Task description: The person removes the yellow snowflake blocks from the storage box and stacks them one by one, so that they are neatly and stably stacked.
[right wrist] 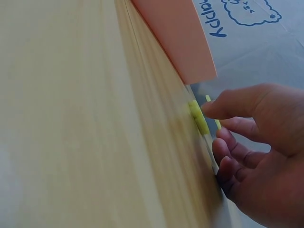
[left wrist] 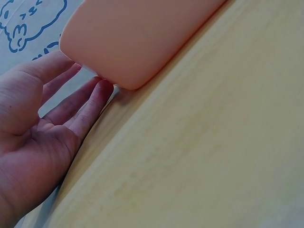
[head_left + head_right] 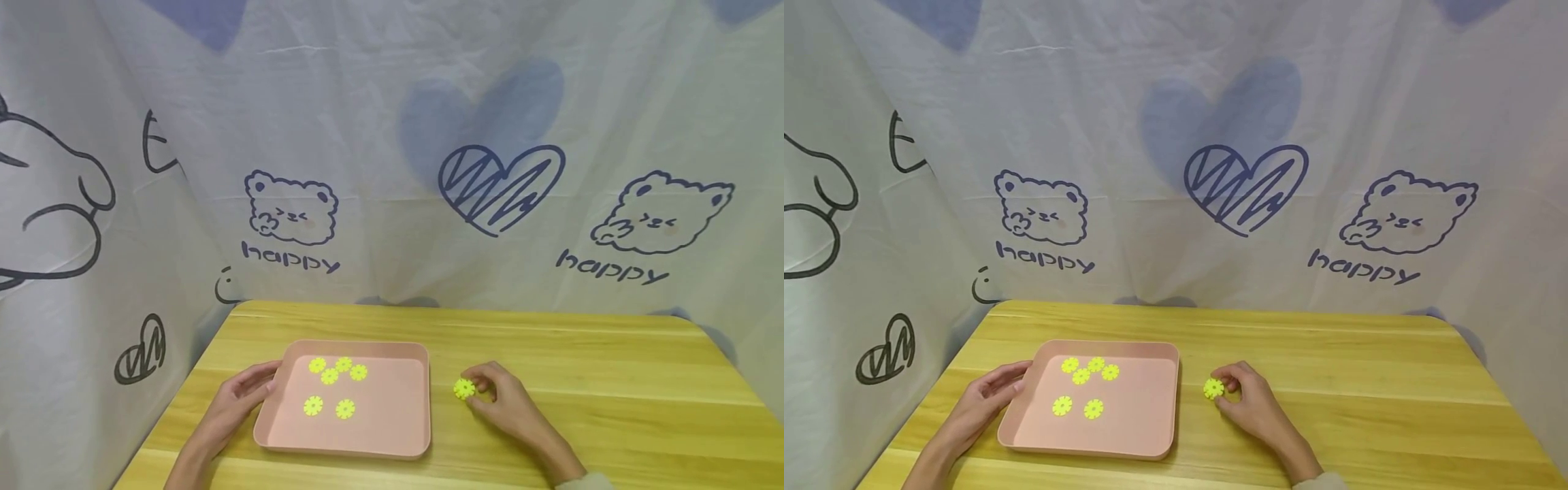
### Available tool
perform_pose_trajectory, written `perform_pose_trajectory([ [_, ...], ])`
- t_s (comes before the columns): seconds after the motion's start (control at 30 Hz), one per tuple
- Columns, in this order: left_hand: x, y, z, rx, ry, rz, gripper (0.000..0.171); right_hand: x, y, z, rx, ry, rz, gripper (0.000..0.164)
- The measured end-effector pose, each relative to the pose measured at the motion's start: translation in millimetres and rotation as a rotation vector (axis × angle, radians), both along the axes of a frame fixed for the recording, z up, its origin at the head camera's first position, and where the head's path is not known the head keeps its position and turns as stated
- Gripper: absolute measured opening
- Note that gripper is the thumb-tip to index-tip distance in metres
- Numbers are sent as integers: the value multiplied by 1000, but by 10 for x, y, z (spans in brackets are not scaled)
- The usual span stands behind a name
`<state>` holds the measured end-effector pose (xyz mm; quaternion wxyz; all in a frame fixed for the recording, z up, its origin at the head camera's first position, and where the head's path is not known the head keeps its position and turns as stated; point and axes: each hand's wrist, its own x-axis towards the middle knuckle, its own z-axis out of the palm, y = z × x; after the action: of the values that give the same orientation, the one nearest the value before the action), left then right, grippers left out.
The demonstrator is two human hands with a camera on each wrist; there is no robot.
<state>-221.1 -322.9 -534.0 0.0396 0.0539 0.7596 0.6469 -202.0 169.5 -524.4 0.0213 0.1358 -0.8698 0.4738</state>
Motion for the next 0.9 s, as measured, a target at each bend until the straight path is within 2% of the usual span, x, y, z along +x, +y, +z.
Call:
perform_pose_trajectory([
  [0.43, 23, 15, 23, -12, -4, 0, 49, 6, -33, 5, 48, -6, 0, 34],
  [0.6, 12, 7, 10, -20, -23, 21, 49, 8, -38, 5, 53, -14, -1, 35],
  [0.9, 13, 12, 15, -18, -26, 17, 50, 6, -40, -2, 49, -17, -4, 35],
])
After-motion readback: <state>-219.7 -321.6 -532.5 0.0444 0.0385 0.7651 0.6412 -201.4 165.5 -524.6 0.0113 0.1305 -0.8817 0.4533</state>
